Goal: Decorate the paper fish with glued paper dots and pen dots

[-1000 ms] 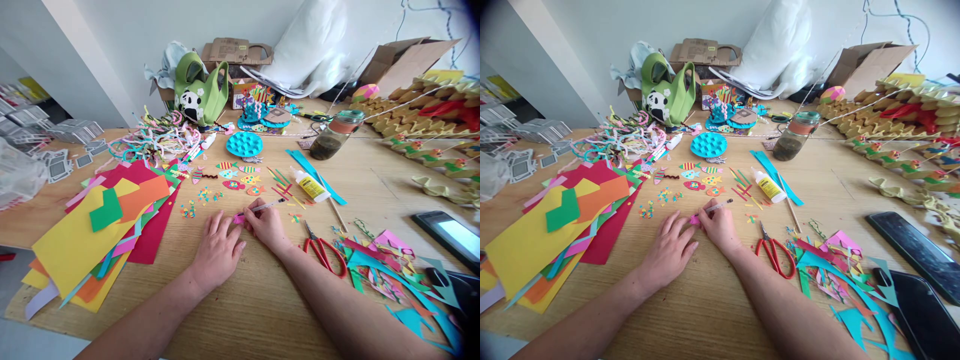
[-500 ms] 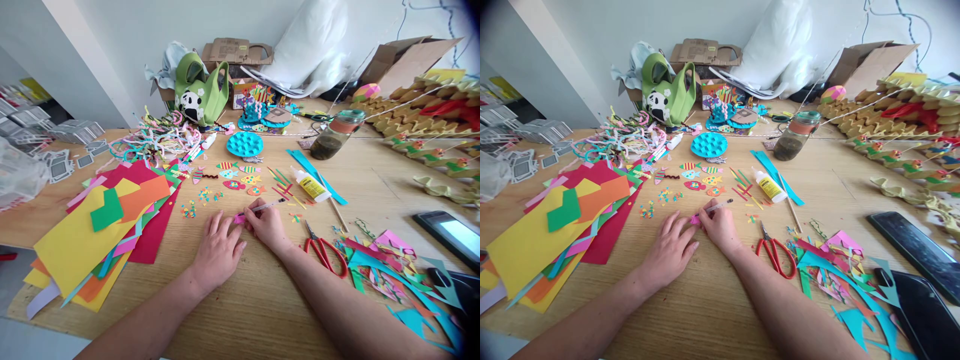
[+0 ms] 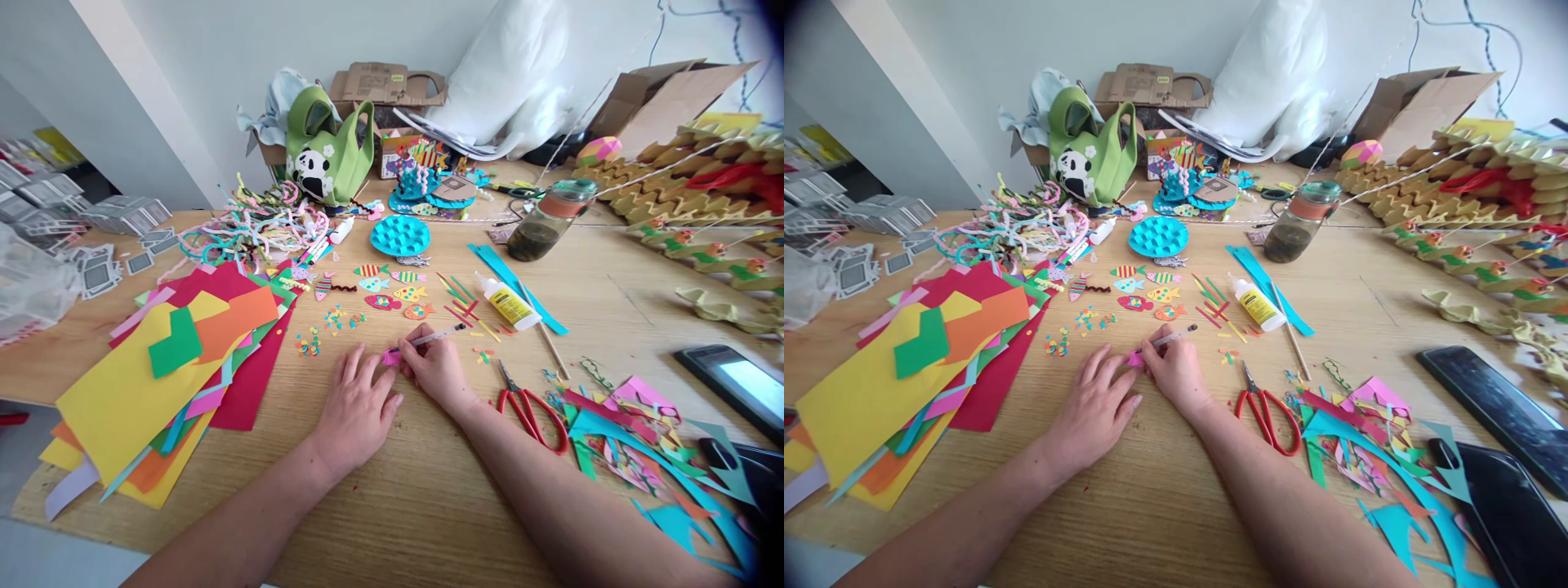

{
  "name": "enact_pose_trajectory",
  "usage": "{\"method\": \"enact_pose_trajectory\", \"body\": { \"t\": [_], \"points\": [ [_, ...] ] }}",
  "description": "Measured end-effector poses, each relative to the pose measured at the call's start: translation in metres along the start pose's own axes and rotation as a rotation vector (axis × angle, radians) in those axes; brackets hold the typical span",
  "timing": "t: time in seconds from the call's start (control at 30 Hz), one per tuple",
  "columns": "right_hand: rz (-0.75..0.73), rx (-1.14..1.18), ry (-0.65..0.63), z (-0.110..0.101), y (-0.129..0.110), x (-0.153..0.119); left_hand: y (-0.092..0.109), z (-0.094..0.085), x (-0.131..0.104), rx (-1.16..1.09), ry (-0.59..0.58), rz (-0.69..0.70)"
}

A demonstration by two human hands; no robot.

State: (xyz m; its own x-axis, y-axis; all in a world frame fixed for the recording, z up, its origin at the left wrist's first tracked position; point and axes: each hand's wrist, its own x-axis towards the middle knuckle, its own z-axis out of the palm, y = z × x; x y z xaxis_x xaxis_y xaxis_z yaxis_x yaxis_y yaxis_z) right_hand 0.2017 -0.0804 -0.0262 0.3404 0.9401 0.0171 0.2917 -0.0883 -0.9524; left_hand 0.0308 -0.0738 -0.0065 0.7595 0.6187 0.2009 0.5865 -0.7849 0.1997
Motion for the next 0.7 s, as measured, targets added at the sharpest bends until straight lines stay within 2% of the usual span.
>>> {"method": "enact_pose_trajectory", "body": {
  "t": [0.3, 0.5, 0.7],
  "points": [
    [-0.004, -0.01, 0.004, 0.0, -0.0004, -0.0002, 0.0, -0.0003, -0.0001, 0.007, -0.011, -0.001],
    [-0.029, 0.013, 0.068, 0.0016, 0.0017, -0.0004, 0.0003, -0.0004, 0.0001, 0.003, -0.005, 0.004],
    [-0.03, -0.037, 0.049, 0.0006, 0.0022, 0.0, -0.0006, 0.0008, 0.0002, 0.006, -0.002, 0.005]
  ]
}}
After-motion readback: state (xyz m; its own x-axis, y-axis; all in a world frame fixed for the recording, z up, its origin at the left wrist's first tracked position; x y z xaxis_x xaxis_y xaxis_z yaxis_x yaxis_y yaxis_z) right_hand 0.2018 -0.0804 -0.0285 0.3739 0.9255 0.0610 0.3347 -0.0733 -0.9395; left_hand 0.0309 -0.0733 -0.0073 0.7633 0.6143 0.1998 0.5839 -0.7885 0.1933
